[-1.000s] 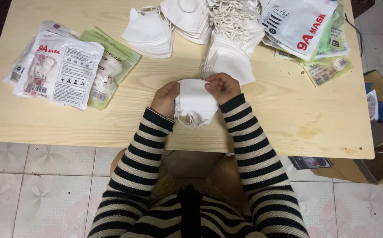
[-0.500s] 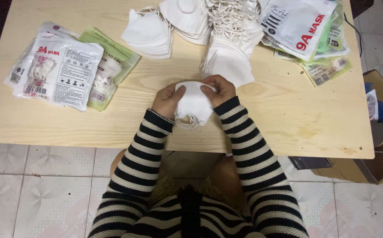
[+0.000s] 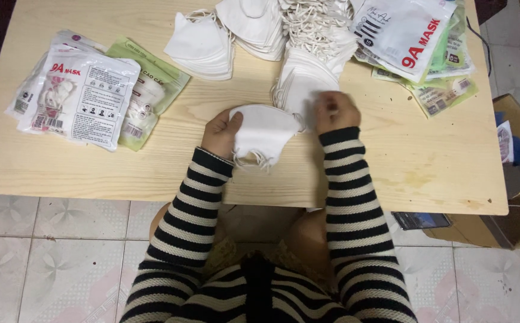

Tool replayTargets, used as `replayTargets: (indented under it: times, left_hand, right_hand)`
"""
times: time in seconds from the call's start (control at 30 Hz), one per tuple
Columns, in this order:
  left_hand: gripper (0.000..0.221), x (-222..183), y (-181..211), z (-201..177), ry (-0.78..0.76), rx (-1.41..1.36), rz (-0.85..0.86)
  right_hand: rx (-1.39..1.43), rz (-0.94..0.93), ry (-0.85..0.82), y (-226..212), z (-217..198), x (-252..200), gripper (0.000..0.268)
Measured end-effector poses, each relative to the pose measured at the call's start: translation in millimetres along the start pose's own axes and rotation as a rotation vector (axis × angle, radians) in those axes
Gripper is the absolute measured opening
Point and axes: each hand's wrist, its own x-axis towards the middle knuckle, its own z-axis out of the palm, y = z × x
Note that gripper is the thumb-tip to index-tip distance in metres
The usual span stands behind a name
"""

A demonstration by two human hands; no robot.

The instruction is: Sorting and stacking white face masks by untangling their ear loops.

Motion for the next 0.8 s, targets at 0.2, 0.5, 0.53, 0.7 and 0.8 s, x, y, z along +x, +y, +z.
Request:
replayTargets:
  times: [0.2, 0.5, 0.53, 0.7, 0.8]
  left_hand:
    - [0.02, -3.9, 0.0, 6.5, -0.028, 0.043, -0.027]
    - [0.02, 7.0, -10.2, 0.1, -0.039, 0.142, 0.021]
    - [0.02, 8.9, -9.7, -3.4, -0.047, 0.142, 0.017]
    - [0.029, 2.3, 7.4, -5.8, -0.034, 0.624, 0.196]
    - [0.023, -14.9, 28.2, 14.5, 0.013, 0.101, 0.006]
  right_hand:
    - [-0.31, 0.215, -0.057, 43.2, -10.5, 6.8, 0.059]
    - [-0.17, -0.032, 0.188, 35.1, -13.2, 6.7, 0.011]
    - [-0.175, -0.026, 0.193, 37.9, -4.0, 9.0, 0.011]
    - [0.433, 0.036, 0.108, 23.4, -4.3, 6.4, 0.016]
    - [0.741, 0.342, -0.248, 20.1, 20.5, 0.8, 0.029]
